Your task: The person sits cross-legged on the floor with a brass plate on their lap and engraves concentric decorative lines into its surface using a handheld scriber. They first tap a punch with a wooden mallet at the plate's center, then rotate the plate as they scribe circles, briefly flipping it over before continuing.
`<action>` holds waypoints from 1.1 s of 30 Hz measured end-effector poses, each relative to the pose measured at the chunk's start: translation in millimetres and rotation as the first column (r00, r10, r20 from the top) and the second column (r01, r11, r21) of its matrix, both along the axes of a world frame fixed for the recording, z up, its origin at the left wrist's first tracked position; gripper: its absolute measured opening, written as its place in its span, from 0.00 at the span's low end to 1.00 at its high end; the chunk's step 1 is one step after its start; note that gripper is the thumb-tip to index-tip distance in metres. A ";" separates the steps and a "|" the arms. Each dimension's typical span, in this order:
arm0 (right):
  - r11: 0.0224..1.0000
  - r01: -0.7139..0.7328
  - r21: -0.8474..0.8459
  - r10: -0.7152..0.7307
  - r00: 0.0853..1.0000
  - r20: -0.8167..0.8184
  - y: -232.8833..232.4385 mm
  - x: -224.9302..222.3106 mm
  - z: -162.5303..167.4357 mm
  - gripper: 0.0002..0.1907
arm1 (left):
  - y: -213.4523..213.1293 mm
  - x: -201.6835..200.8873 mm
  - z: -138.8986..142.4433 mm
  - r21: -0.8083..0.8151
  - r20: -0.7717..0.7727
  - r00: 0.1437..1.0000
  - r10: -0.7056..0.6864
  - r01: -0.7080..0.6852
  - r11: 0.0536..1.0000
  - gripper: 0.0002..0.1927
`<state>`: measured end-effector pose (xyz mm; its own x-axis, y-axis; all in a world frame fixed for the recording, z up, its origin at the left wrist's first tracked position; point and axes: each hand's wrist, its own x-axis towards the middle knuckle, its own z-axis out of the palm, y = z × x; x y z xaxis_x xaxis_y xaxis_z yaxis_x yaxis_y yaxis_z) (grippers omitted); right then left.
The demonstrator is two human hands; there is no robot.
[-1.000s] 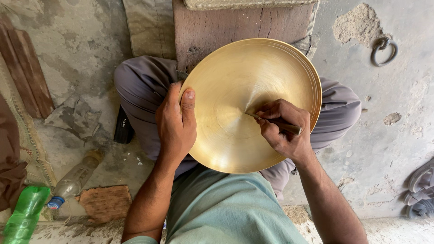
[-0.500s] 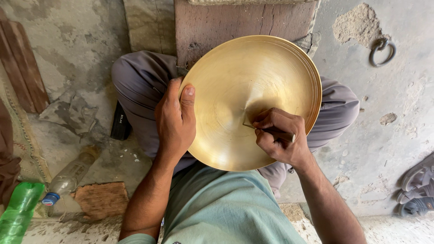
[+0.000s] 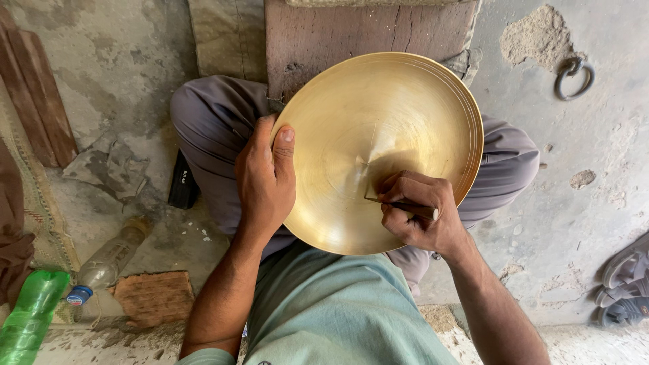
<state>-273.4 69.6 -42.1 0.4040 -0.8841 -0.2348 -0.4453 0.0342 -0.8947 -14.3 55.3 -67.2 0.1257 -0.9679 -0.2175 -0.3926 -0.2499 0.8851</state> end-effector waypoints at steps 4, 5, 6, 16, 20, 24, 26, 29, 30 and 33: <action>0.999 0.048 0.024 -0.048 0.999 -0.003 1.5 -0.3 0.2 0.05 | -1.5 -0.3 -1.0 0.014 -0.001 1.000 -0.001 0.001 1.000 0.22; 0.999 0.039 0.036 -0.039 0.999 -0.002 1.5 -0.6 0.0 0.05 | -1.5 -0.4 -1.1 0.008 -0.002 1.000 -0.002 0.002 1.000 0.22; 0.999 0.029 0.046 -0.029 1.000 -0.002 1.7 -0.9 -0.1 0.06 | -1.3 -0.5 -1.1 -0.001 -0.004 1.000 -0.001 0.001 1.000 0.22; 0.862 0.506 0.033 -0.503 0.848 0.167 30.2 -12.3 12.8 0.07 | 13.6 -5.8 -1.6 -0.095 0.081 0.991 0.109 -0.102 0.990 0.18; 0.788 0.607 -0.105 -0.598 0.795 0.102 52.6 -13.1 18.5 0.05 | 43.0 -4.7 1.3 0.101 -0.118 0.975 0.191 -0.179 0.979 0.18; 0.749 0.662 -0.031 -0.652 0.745 0.142 65.6 -9.9 18.4 0.05 | 89.2 -9.0 7.4 0.231 -0.419 0.893 0.164 -0.070 0.971 0.27; 0.756 0.654 0.031 -0.653 0.748 0.119 65.2 -9.5 17.0 0.08 | 107.9 -18.1 7.4 0.347 -0.514 0.841 0.168 0.025 0.938 0.27; 0.794 0.599 0.100 -0.607 0.788 0.101 58.8 -8.1 15.0 0.09 | 122.6 -20.3 7.5 0.376 -0.488 0.864 0.124 0.079 0.923 0.23; 0.800 0.588 0.114 -0.598 0.796 0.094 56.5 -6.8 14.8 0.08 | 122.2 -17.8 7.0 0.363 -0.456 0.886 0.081 0.102 0.926 0.22; 0.824 0.549 0.136 -0.559 0.828 0.045 48.3 -0.3 12.7 0.07 | 104.1 0.1 2.4 0.028 -0.082 0.997 0.010 -0.007 1.000 0.23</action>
